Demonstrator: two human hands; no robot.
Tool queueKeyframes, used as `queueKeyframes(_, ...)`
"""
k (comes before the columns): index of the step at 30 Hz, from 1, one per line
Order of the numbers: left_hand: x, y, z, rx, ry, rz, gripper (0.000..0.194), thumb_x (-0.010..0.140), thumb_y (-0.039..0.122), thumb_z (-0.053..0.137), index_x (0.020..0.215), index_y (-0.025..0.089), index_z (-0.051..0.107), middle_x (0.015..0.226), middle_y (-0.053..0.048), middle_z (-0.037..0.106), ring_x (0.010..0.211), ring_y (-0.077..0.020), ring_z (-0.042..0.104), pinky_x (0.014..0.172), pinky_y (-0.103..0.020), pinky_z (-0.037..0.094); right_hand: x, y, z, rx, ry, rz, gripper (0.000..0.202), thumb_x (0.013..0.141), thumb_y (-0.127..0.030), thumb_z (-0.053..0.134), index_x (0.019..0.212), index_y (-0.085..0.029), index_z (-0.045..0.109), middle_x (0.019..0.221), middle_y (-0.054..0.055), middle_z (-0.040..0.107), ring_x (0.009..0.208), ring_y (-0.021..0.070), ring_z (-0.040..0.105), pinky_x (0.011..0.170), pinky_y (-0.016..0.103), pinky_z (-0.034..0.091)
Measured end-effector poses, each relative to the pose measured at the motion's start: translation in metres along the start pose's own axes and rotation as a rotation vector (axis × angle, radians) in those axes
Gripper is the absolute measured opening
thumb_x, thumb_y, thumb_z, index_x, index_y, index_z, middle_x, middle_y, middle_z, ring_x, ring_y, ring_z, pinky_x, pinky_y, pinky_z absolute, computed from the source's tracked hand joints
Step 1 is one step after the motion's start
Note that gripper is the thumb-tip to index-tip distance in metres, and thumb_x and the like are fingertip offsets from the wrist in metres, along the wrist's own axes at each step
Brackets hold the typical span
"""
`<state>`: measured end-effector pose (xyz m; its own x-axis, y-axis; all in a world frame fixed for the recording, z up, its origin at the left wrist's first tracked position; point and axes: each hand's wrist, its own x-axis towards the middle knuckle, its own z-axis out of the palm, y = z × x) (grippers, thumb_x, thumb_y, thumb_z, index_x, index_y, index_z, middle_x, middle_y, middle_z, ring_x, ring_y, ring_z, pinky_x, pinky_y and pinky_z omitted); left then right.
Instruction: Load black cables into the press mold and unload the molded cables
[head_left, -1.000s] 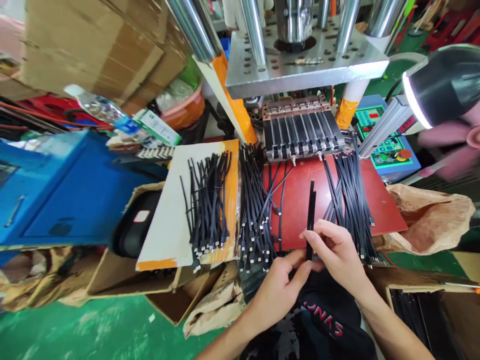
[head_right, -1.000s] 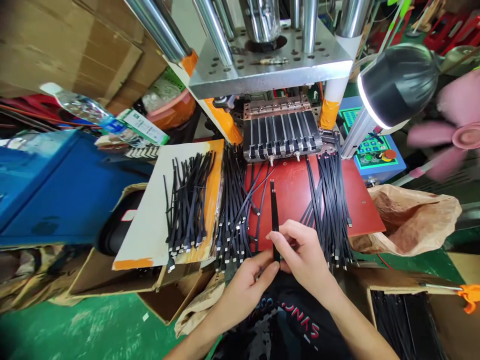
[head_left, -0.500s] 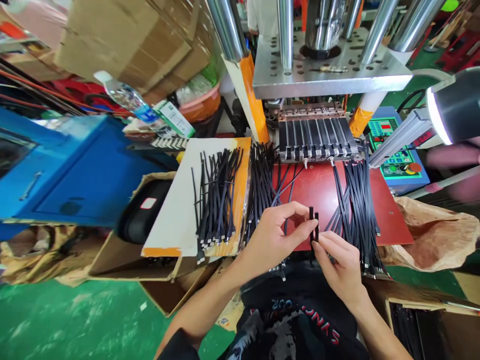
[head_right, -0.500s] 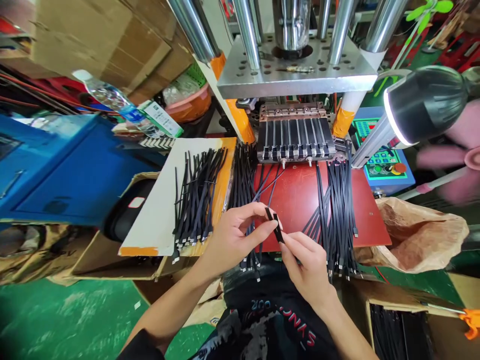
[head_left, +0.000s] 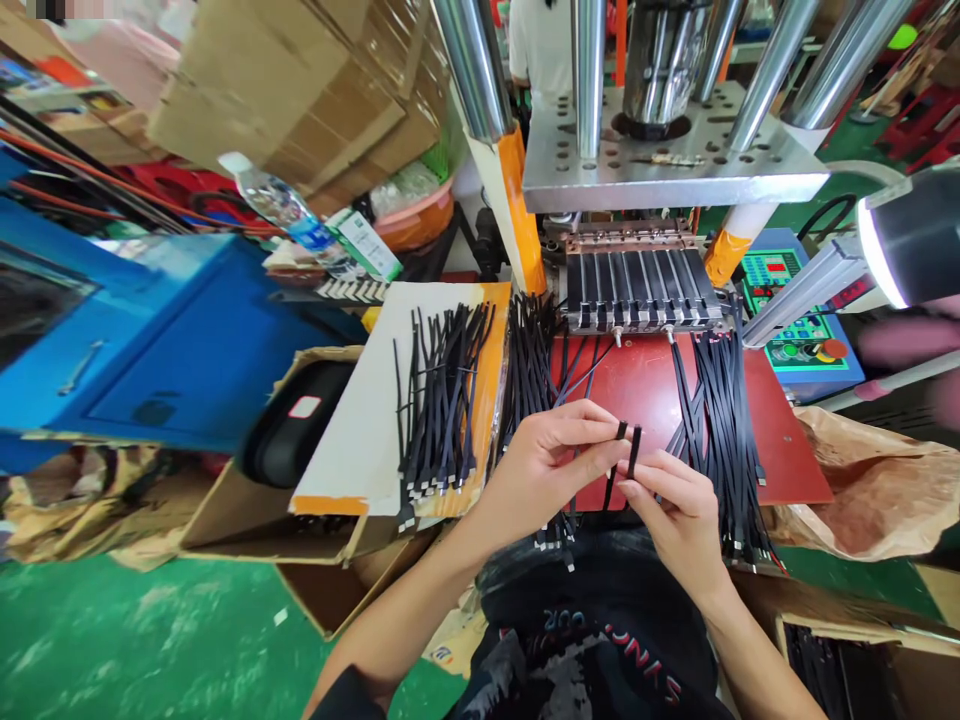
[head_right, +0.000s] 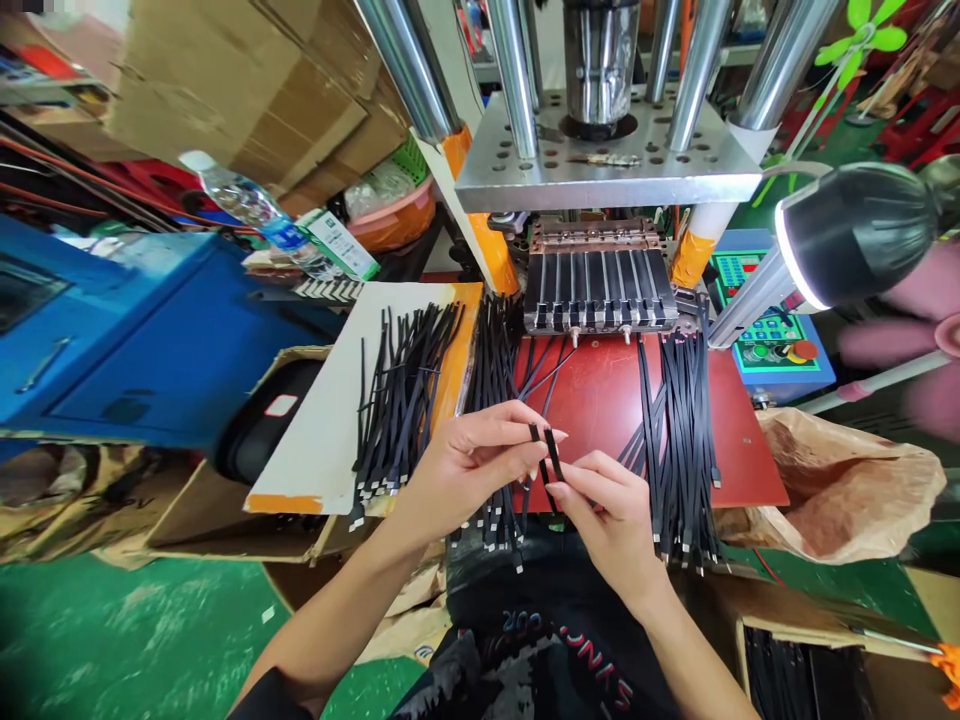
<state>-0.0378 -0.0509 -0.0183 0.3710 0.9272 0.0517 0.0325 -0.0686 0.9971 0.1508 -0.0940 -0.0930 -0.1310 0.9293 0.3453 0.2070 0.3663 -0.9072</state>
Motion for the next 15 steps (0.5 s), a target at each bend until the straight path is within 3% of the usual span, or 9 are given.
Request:
queueKeyframes(10, -0.002, 0.006, -0.007, 0.058, -0.017, 0.02, 0.017, 0.098, 0.03, 0.072, 0.094, 0.022, 0.087, 0.097, -0.007, 0.074, 0.088, -0.0186, 0.069, 0.079, -0.028, 0.056, 0.012, -0.007, 0.006, 0.024, -0.076, 0.068, 0.023, 0.103, -0.031, 0.064, 0.088, -0.022, 0.079, 0.072, 0.002, 0.059, 0.062, 0.0146, 0.052, 0.055, 0.027, 0.041)
queueKeyframes(15, 0.004, 0.006, -0.006, 0.206, 0.02, 0.088, 0.02, 0.101, 0.026, 0.067, 0.094, 0.02, 0.084, 0.089, -0.005, 0.073, 0.081, -0.0166, 0.067, 0.076, -0.027, 0.054, 0.017, -0.004, 0.012, -0.024, -0.107, 0.079, 0.026, 0.102, -0.028, 0.062, 0.077, -0.021, 0.065, 0.069, -0.001, 0.052, 0.063, 0.014, 0.048, 0.058, 0.028, 0.04)
